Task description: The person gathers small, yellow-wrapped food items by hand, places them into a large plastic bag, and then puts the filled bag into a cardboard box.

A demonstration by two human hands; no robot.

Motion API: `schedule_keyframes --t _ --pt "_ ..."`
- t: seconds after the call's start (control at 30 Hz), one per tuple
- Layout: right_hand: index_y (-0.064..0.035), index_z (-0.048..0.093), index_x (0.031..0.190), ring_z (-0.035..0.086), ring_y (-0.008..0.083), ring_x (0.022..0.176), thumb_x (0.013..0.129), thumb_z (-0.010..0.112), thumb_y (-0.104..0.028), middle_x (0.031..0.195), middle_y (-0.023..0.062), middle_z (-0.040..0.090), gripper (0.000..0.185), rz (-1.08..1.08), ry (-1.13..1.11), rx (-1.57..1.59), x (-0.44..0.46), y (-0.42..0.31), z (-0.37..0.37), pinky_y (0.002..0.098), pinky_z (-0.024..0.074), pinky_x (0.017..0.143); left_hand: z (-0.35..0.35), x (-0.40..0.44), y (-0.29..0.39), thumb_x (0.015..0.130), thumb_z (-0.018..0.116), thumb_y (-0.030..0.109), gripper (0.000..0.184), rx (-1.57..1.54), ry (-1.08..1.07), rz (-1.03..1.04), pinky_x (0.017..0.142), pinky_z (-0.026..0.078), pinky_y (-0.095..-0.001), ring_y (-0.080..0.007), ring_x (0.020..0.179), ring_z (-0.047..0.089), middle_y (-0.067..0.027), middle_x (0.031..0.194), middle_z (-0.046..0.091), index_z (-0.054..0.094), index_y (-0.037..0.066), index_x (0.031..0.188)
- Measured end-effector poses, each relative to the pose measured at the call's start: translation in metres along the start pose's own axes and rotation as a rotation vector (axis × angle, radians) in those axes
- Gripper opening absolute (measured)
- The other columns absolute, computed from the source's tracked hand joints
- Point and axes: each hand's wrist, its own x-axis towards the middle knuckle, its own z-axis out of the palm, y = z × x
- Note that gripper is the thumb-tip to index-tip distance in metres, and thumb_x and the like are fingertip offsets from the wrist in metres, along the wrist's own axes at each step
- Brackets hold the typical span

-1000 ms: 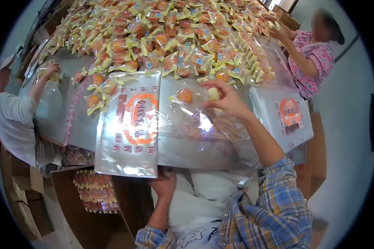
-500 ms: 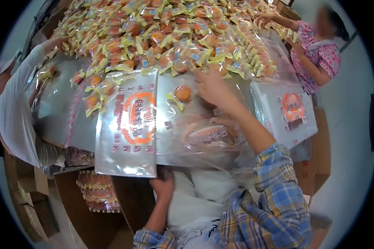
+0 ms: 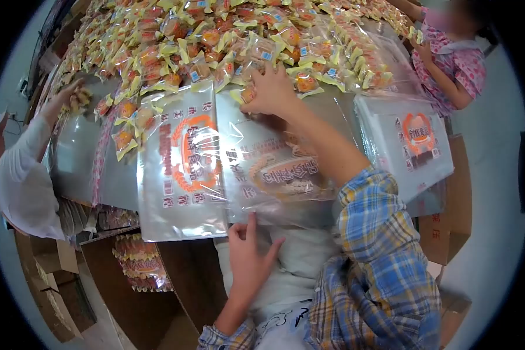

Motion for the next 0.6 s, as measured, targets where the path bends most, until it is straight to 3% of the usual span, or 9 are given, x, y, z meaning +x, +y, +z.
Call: schedule_keyframes --t 0.1,0.2,0.27,0.37,0.47,0.6 --pt "-0.0124 0.052 0.147 0.046 0.0523 0.130 0.059 0.087 -0.064 0.145 0.0235 0.044 0.108 0.046 -0.091 0.010 0.014 0.002 -0.010 0.0608 0.0494 0.102 0.007 0.000 0.008 0.081 0.089 0.030 0.090 -0.024 -0.002 -0.007 0.097 0.051 -0.0443 -0.0374 0.115 0.058 -0.0224 0.139 0.051 0.045 0.007 0.155" --pt "-0.0162 0.045 0.152 0.048 0.0525 0.132 0.055 0.089 -0.062 0.147 0.0274 0.046 0.116 0.054 -0.047 -0.009 0.024 -0.003 -0.013 0.0574 0.0489 0.104 0.012 0.005 0.021 0.083 0.087 0.032 0.088 0.047 -0.089 0.072 0.098 0.051 -0.0457 -0.0398 0.115 0.058 -0.0239 0.142 0.052 0.044 0.005 0.155" --pt "-0.0172 0.040 0.156 0.049 0.0498 0.133 0.054 0.090 -0.062 0.147 0.0272 0.046 0.121 0.082 -0.188 -0.032 0.036 -0.009 -0.027 0.0565 0.0495 0.104 0.016 0.015 0.031 0.084 0.084 0.032 0.087 0.073 -0.150 0.091 0.099 0.051 -0.0440 -0.0392 0.115 0.057 -0.0224 0.141 0.055 0.043 0.003 0.155" --pt "-0.0224 0.033 0.160 0.054 0.0464 0.131 0.054 0.091 -0.062 0.149 0.0267 0.046 0.127 0.066 -0.242 -0.052 0.044 -0.008 -0.032 0.0532 0.0509 0.104 0.017 0.025 0.026 0.086 0.080 0.040 0.075 0.213 -0.191 0.187 0.094 0.051 -0.0418 -0.0371 0.109 0.059 -0.0193 0.148 0.052 0.053 0.004 0.146" --pt "-0.0273 0.029 0.162 0.058 0.0464 0.126 0.057 0.089 -0.064 0.149 0.0266 0.046 0.126 0.027 -0.237 -0.126 0.055 -0.002 -0.025 0.0510 0.0523 0.102 0.017 0.027 0.026 0.085 0.080 0.038 0.069 0.286 -0.257 0.186 0.103 0.043 -0.0489 -0.0345 0.116 0.057 -0.0150 0.143 0.055 0.057 0.008 0.143" --pt "-0.0287 0.026 0.164 0.059 0.0442 0.125 0.059 0.085 -0.068 0.151 0.0279 0.045 0.127 0.050 -0.247 -0.195 0.057 -0.008 -0.021 0.0508 0.0531 0.099 0.019 0.021 0.034 0.075 0.085 0.021 0.061 0.345 -0.139 0.313 0.106 0.038 -0.0572 -0.0313 0.120 0.055 -0.0123 0.135 0.060 0.066 0.012 0.133"
